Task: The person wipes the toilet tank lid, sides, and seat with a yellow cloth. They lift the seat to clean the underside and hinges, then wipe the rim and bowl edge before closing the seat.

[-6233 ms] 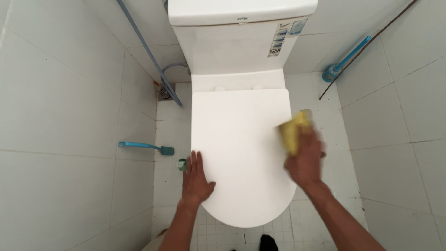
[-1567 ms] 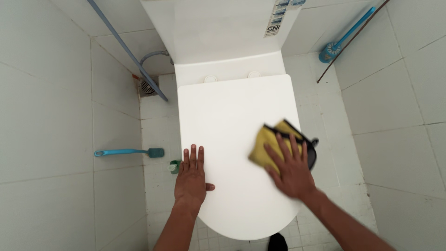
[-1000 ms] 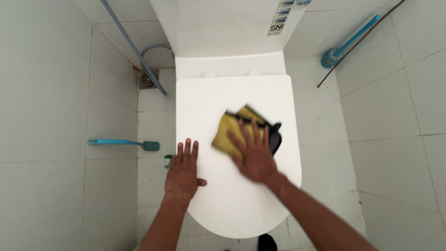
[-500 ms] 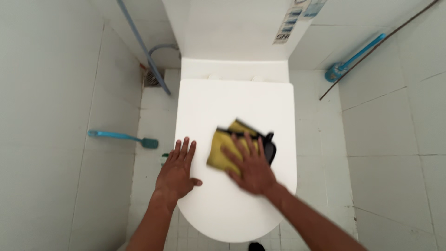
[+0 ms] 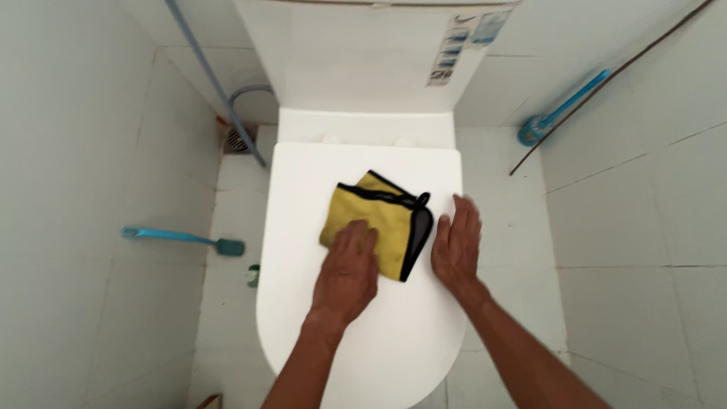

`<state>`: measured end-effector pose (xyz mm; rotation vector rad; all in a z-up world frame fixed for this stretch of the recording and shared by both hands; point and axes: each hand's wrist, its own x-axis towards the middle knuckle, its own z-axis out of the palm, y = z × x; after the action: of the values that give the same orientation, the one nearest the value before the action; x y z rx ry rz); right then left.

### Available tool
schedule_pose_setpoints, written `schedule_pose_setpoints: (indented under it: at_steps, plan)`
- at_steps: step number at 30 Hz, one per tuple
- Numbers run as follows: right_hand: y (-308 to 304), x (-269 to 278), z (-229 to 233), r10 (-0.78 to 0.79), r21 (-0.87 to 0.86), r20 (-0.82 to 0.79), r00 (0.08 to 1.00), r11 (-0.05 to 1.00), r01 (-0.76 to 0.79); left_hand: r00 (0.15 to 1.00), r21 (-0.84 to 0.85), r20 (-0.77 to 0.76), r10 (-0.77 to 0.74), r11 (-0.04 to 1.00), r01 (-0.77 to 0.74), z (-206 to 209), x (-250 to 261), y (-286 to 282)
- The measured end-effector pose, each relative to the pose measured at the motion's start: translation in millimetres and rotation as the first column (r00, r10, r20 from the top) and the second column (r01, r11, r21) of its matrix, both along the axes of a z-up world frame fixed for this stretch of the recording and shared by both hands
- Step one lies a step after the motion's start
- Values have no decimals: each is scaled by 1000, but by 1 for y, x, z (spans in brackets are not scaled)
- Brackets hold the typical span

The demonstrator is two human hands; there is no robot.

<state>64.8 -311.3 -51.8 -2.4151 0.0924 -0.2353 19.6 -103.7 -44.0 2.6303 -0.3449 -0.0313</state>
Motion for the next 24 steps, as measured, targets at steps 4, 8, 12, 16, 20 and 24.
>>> schedule_pose_setpoints:
  at_steps: [4, 8, 12, 16, 20, 24]
  plan:
    - [-5, -8, -20, -41, 60, -18, 999, 997, 42, 986, 127, 88, -143, 983, 132, -11, 21, -29]
    - [-11, -14, -38, -20, 59, 54, 998, 998, 17, 994, 295, -68, -88, 950, 104, -26, 26, -46]
    - [-12, -8, -37, 141, -386, 172, 975, 920, -66, 997, 228, -16, -73, 971, 75, -32, 37, -58]
    - [-3, -6, -20, -68, 33, -116, 991, 997, 72, 995, 212, -5, -101, 972, 100, -33, 62, -79]
    - [3, -4, -7, -143, 22, -204, 968, 988, 151, 983, 195, -154, -101, 972, 130, -35, 91, -109]
    - [7, 2, -3, -154, -38, -212, 965, 988, 149, 995, 300, -88, -55, 951, 79, -33, 112, -116]
